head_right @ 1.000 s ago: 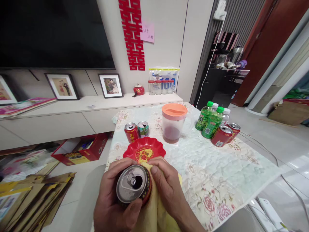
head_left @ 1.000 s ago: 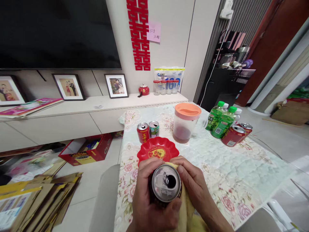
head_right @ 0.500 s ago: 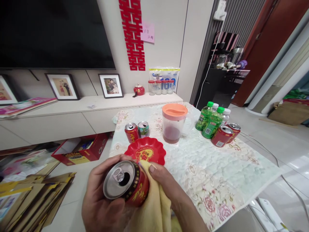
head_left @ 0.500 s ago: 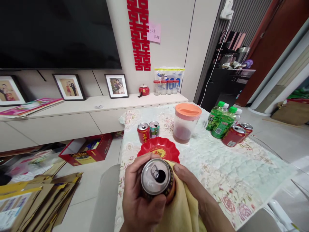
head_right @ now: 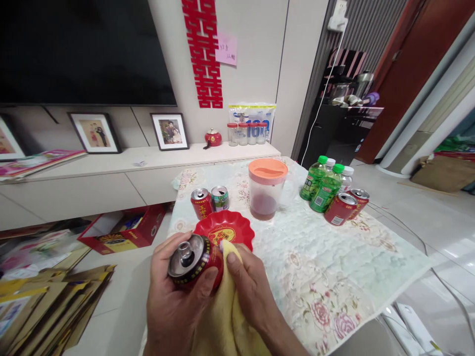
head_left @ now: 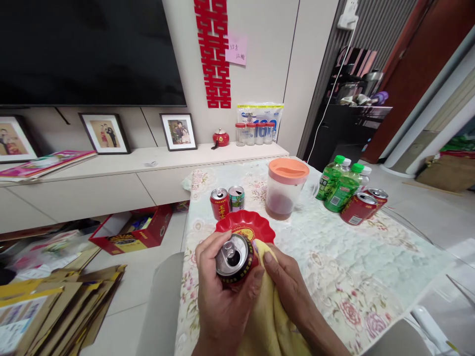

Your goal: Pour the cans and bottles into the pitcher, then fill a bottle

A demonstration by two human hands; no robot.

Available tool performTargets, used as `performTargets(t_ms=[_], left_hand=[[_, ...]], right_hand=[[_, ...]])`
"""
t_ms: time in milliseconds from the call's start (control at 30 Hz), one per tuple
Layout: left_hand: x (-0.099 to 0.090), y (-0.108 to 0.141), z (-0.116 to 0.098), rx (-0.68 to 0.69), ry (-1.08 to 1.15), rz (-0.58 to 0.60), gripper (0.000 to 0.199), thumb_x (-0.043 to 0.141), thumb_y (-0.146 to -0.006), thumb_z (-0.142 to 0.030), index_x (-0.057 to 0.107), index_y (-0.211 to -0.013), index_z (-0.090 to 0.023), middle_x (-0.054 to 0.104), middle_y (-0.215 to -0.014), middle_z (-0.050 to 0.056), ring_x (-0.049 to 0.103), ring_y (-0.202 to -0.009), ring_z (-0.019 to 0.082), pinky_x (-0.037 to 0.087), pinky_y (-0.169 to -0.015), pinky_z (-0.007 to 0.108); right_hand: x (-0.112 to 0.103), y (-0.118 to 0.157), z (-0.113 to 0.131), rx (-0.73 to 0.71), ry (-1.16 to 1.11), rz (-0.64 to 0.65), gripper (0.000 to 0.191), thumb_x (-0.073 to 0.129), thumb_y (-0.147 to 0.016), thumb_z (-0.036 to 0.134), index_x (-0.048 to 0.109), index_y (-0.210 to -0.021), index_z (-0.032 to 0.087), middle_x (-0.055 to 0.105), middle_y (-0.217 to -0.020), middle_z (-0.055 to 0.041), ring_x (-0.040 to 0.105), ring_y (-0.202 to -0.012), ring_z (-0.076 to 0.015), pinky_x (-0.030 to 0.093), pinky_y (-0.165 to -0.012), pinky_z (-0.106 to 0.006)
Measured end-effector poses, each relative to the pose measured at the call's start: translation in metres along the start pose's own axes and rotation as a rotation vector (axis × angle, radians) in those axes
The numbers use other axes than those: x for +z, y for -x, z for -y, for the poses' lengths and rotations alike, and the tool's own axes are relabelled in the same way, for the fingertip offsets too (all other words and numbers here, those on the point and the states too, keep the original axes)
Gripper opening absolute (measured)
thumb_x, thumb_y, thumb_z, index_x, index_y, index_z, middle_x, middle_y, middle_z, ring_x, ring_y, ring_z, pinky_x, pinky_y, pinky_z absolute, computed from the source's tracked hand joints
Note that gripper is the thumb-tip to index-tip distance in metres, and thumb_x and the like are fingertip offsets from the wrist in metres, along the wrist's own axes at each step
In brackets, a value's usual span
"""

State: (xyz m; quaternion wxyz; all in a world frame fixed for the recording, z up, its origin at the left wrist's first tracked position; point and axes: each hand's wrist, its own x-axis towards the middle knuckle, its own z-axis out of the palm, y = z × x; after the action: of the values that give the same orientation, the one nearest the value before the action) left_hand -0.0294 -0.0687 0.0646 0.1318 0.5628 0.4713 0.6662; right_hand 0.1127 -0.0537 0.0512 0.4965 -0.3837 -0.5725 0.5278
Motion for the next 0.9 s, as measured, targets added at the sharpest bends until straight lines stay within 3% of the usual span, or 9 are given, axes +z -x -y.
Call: performTargets(t_ms=[167, 367, 433, 567, 700, 800, 900], left_hand=[[-0.002, 0.000, -0.008, 0.034, 0.009, 0.150, 0.053, 0.075, -0.089, -0.037, 0.055, -0.137, -0.029, 0.058, -0.131, 0.008, 0.059, -0.123, 0.026, 0.053, -0.106, 0.041], [0.006, 0.004, -0.016, 0.062, 0.084, 0.251, 0.051, 0.072, -0.090, -0.042, 0.054, -0.136, -0.030, 0.058, -0.127, 0.008, 0.061, -0.118, 0.026, 0.057, -0.098, 0.040], [0.007, 0.005, -0.016, 0.097, 0.103, 0.269, 0.053, 0.073, -0.089, -0.041, 0.053, -0.137, -0.030, 0.058, -0.127, 0.008, 0.062, -0.116, 0.026, 0.057, -0.097, 0.041], [0.004, 0.003, -0.014, 0.166, 0.125, 0.306, 0.062, 0.078, -0.084, -0.037, 0.051, -0.140, -0.028, 0.060, -0.124, 0.009, 0.062, -0.114, 0.028, 0.056, -0.099, 0.044], [0.003, 0.002, -0.018, 0.210, 0.158, 0.340, 0.068, 0.081, -0.078, -0.032, 0.052, -0.139, -0.028, 0.061, -0.120, 0.009, 0.065, -0.109, 0.028, 0.059, -0.093, 0.042], [0.001, 0.004, -0.025, 0.158, 0.200, 0.318, 0.069, 0.081, -0.077, -0.031, 0.053, -0.140, -0.030, 0.063, -0.119, 0.009, 0.066, -0.107, 0.028, 0.061, -0.089, 0.040], [-0.004, 0.006, -0.029, 0.082, 0.191, 0.262, 0.068, 0.083, -0.076, -0.033, 0.056, -0.138, -0.031, 0.065, -0.119, 0.009, 0.068, -0.108, 0.029, 0.063, -0.088, 0.042]], right_hand=[[-0.001, 0.011, 0.012, -0.212, 0.145, -0.085, 0.035, 0.049, -0.109, 0.044, 0.072, -0.130, 0.029, 0.064, -0.131, -0.0034, 0.061, -0.122, -0.0192, 0.046, -0.106, -0.028], [-0.006, 0.020, 0.025, -0.361, 0.200, -0.183, 0.035, 0.049, -0.109, 0.043, 0.071, -0.133, 0.032, 0.063, -0.137, -0.0039, 0.058, -0.127, -0.0199, 0.047, -0.108, -0.028], [-0.008, 0.019, 0.027, -0.315, 0.137, -0.187, 0.035, 0.051, -0.108, 0.045, 0.074, -0.129, 0.028, 0.065, -0.134, -0.0054, 0.061, -0.124, -0.0209, 0.049, -0.107, -0.029], [-0.012, 0.011, 0.027, -0.071, -0.077, -0.086, 0.043, 0.055, -0.104, 0.055, 0.077, -0.116, 0.020, 0.069, -0.121, -0.0093, 0.065, -0.110, -0.0241, 0.052, -0.100, -0.034], [-0.016, 0.003, 0.019, 0.136, -0.178, -0.002, 0.052, 0.062, -0.097, 0.064, 0.075, -0.099, 0.014, 0.070, -0.095, -0.0084, 0.062, -0.093, -0.0226, 0.052, -0.083, -0.031], [-0.016, -0.003, 0.012, 0.243, -0.228, 0.039, 0.053, 0.070, -0.090, 0.067, 0.069, -0.083, 0.015, 0.063, -0.080, -0.0041, 0.056, -0.080, -0.0178, 0.047, -0.070, -0.026], [-0.013, -0.007, 0.007, 0.295, -0.271, 0.098, 0.054, 0.074, -0.085, 0.068, 0.067, -0.078, 0.015, 0.062, -0.079, -0.0023, 0.053, -0.076, -0.0151, 0.045, -0.067, -0.024]])
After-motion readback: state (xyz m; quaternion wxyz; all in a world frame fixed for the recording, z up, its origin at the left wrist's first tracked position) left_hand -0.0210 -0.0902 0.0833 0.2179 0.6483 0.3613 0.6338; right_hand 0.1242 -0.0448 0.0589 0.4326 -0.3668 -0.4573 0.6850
